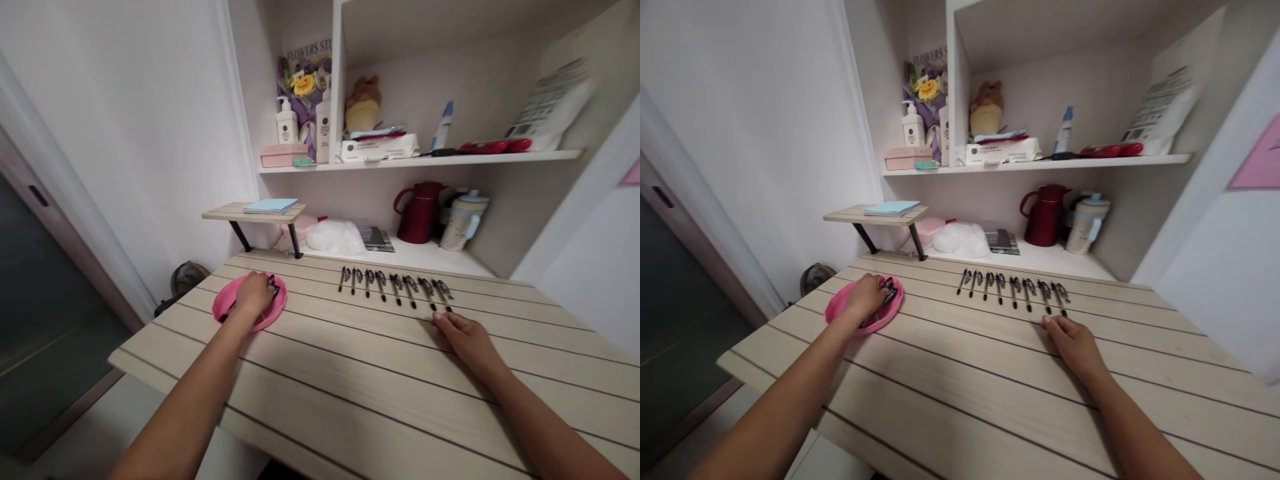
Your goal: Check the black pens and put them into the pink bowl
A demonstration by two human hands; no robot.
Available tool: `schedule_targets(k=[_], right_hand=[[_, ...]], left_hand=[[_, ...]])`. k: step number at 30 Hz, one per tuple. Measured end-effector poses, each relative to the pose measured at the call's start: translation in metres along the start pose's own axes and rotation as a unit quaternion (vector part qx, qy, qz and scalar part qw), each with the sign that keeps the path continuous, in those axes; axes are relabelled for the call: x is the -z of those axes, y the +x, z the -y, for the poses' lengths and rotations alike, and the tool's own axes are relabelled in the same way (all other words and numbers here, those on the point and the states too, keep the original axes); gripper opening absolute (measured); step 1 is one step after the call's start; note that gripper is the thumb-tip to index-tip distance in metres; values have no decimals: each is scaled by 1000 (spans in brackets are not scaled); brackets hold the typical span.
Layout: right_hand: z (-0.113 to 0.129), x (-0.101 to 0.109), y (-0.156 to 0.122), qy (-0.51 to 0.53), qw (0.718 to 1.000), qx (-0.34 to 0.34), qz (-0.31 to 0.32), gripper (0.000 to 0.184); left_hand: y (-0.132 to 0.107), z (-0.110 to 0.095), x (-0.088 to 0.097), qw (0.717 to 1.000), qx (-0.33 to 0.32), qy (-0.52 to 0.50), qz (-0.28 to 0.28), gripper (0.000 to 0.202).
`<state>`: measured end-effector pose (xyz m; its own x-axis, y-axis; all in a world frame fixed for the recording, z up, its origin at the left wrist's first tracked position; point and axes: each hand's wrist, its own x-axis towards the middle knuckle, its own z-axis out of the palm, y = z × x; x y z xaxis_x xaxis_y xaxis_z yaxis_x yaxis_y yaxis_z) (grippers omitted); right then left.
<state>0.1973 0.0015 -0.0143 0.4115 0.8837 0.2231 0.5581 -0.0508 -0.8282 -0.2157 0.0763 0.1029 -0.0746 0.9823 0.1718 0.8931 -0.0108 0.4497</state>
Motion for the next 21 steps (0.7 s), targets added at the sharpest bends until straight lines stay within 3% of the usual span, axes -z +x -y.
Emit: schedule_targets(k=[3, 8, 11, 13, 17, 21], right_hand=[[3, -1, -1, -7, 999, 8, 45, 40], [2, 5, 9, -76, 996, 21, -33, 34], [-4, 18, 29, -166, 980, 14, -106, 30], [-9, 27, 44, -219, 969, -7, -114, 30], [-16, 27, 68, -269, 959, -29, -89, 29], [-16, 13, 75, -268, 959, -28, -87, 22]], left_hand=[[-11, -42, -23, 993, -86, -80, 23, 23], [-53, -120, -88, 945, -178, -224, 160, 21], [-75, -152, -125, 834, -100, -427, 335, 20], [-84, -163, -145, 792, -61, -480, 373, 17], [-90, -167, -173, 804, -36, -495, 328, 18], [-89, -163, -182, 798, -46, -494, 343, 19]])
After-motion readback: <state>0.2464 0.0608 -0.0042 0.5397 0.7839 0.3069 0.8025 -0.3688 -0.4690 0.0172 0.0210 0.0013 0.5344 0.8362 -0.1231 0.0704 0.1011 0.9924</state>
